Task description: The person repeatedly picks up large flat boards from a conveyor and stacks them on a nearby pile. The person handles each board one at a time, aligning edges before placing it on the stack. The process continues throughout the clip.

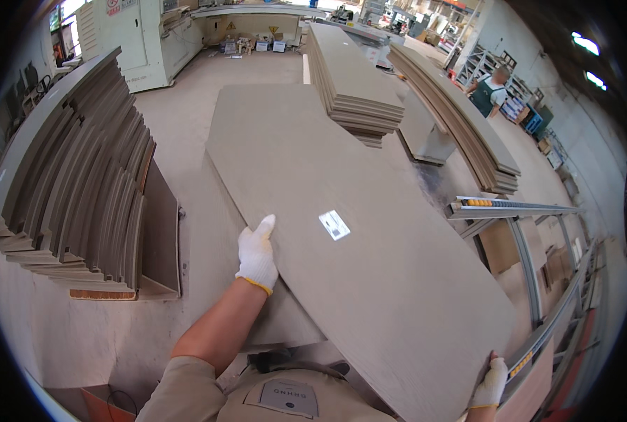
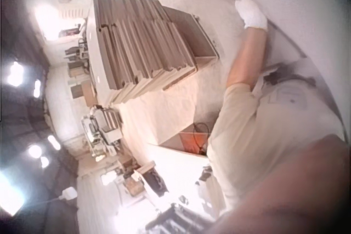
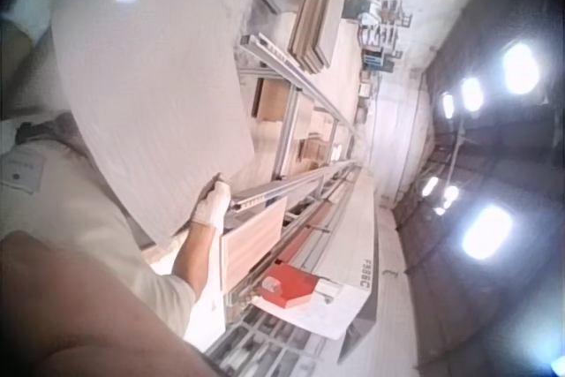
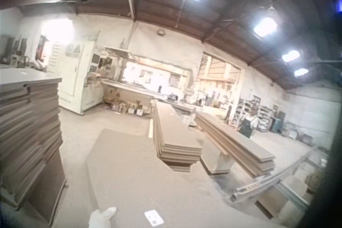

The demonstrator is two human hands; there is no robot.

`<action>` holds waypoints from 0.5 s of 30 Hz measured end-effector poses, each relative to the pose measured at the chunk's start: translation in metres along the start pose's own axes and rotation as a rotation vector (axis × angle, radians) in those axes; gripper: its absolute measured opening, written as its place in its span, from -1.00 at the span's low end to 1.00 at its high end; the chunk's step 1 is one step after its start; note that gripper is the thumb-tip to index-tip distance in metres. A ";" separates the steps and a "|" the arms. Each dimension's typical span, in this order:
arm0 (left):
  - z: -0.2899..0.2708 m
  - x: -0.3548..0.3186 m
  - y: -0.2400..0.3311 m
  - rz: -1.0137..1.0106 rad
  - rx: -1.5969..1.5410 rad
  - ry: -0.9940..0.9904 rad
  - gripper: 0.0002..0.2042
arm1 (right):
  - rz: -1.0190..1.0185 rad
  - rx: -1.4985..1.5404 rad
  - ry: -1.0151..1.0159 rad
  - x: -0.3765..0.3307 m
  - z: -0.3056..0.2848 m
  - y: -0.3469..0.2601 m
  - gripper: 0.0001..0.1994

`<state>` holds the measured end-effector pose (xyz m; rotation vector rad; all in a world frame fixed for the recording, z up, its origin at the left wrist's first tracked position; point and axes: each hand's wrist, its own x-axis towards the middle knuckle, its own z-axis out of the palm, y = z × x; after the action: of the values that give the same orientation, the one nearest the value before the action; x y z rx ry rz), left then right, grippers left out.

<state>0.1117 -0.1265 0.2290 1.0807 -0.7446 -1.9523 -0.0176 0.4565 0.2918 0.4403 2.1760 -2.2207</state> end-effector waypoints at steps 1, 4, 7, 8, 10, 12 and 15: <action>0.011 0.002 0.003 -0.006 0.004 -0.003 -0.57 | -0.005 0.080 0.005 0.000 0.005 0.015 -0.84; 0.014 0.008 0.016 0.075 0.056 -0.105 -0.38 | 0.038 0.125 -0.059 -0.045 0.090 0.011 -0.88; 0.007 0.036 0.012 0.281 0.283 -0.124 -0.24 | 0.064 0.078 -0.180 -0.056 0.136 0.026 -0.82; 0.002 0.046 0.013 0.387 0.424 -0.115 -0.21 | 0.088 0.166 -0.220 -0.074 0.169 0.021 -0.86; -0.007 0.071 0.038 0.575 0.856 -0.065 -0.12 | 0.216 0.130 -0.279 -0.086 0.199 0.020 -0.89; -0.004 0.081 0.081 0.757 1.136 -0.085 -0.12 | 0.355 -0.037 -0.409 -0.109 0.238 0.002 -0.93; 0.015 0.074 0.100 0.875 1.805 -0.359 -0.23 | 0.365 -0.398 -0.741 -0.100 0.236 0.018 -0.83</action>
<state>0.1068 -0.2397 0.2820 0.8506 -2.7611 -0.3054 0.0356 0.2050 0.2944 -0.0131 1.8527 -1.3942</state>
